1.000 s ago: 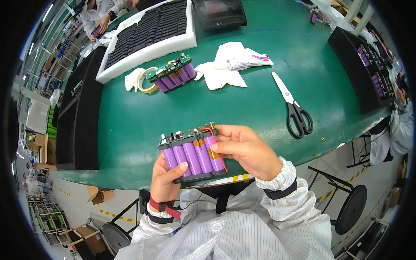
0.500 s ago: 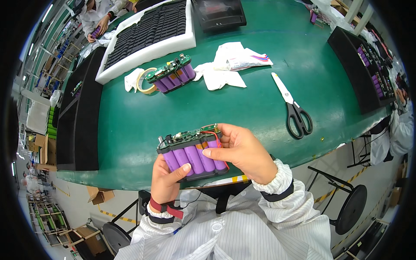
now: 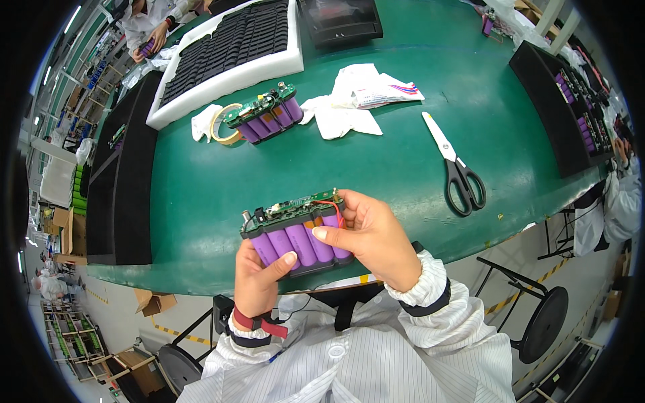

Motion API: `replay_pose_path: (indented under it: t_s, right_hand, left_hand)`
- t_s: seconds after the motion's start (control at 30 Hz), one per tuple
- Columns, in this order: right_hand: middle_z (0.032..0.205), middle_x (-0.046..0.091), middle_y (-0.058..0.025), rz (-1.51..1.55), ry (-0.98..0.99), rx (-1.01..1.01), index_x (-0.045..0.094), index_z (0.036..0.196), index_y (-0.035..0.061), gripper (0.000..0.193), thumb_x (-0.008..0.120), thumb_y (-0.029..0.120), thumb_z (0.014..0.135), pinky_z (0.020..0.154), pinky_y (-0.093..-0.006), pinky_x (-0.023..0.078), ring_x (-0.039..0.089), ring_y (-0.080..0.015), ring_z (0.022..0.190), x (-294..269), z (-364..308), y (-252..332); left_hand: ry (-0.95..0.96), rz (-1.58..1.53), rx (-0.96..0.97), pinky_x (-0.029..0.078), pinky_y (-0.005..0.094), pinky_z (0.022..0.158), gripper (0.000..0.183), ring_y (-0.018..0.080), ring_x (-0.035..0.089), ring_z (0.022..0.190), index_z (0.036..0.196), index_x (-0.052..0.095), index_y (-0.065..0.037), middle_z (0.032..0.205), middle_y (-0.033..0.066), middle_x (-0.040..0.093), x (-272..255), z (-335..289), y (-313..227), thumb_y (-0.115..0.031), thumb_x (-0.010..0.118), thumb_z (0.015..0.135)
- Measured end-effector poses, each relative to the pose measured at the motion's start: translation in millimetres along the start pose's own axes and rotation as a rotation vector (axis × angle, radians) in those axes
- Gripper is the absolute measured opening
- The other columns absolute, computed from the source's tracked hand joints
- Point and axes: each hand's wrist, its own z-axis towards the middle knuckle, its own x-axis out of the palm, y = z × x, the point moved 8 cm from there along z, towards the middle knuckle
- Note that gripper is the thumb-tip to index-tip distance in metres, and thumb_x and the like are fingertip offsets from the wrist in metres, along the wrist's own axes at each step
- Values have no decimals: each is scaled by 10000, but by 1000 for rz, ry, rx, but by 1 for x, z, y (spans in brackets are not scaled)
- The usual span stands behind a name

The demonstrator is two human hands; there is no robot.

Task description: Assembling and applying adhesive to an electronic battery pack and circuit board component.

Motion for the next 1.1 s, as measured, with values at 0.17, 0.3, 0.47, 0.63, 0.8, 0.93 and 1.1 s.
replay_pose_path:
  t_s: [0.17,0.3,0.47,0.63,0.8,0.93,1.1]
  right_hand:
    - [1014,672,-24,-37,12,20,578,1206,-1,360,698,75,875,753,-221,473,604,-70,853,-2,0,-1]
    - [1012,670,-20,-59,59,68,583,1196,1,346,697,82,880,746,-219,472,602,-67,846,0,-3,0]
    - [1011,673,-24,13,-2,26,594,1172,1,333,711,88,873,769,-226,491,615,-71,869,-1,-3,2]
    - [1022,672,-30,2,6,18,597,1162,-1,333,721,87,865,787,-235,500,619,-79,882,0,-5,2]
    - [1044,666,-38,-18,0,-3,588,1175,-2,350,723,82,864,797,-237,503,619,-81,879,-2,-4,-1]
    - [1026,657,-34,-61,-60,-121,565,1158,-14,344,716,39,853,783,-246,516,617,-79,877,-2,-1,-2]
    - [1012,644,-32,-89,-74,-175,541,1143,-24,370,724,-10,822,771,-257,527,614,-84,884,-4,-2,1]
  left_hand:
    - [-8,-2,-1,490,332,953,434,184,630,1077,1243,530,1,1191,116,640,-2,-1,1,39,697,843]
    - [-12,-23,3,485,338,962,431,188,626,1087,1240,533,2,1192,116,638,-2,-2,2,37,698,844]
    - [8,5,31,492,338,953,433,191,631,1075,1240,532,10,1188,121,638,3,-2,-3,43,698,842]
    - [2,94,77,504,331,936,431,186,634,1061,1236,530,20,1177,125,638,3,-5,-9,40,705,843]
    - [12,137,103,510,321,920,434,186,636,1052,1232,520,27,1170,125,639,5,-3,-11,32,713,843]
    - [-24,112,110,509,312,908,431,174,637,1035,1227,516,27,1157,112,641,6,-2,-8,31,712,844]
    - [-29,415,234,505,302,894,384,155,630,1007,1184,536,28,1099,93,651,1,-6,-11,20,716,845]
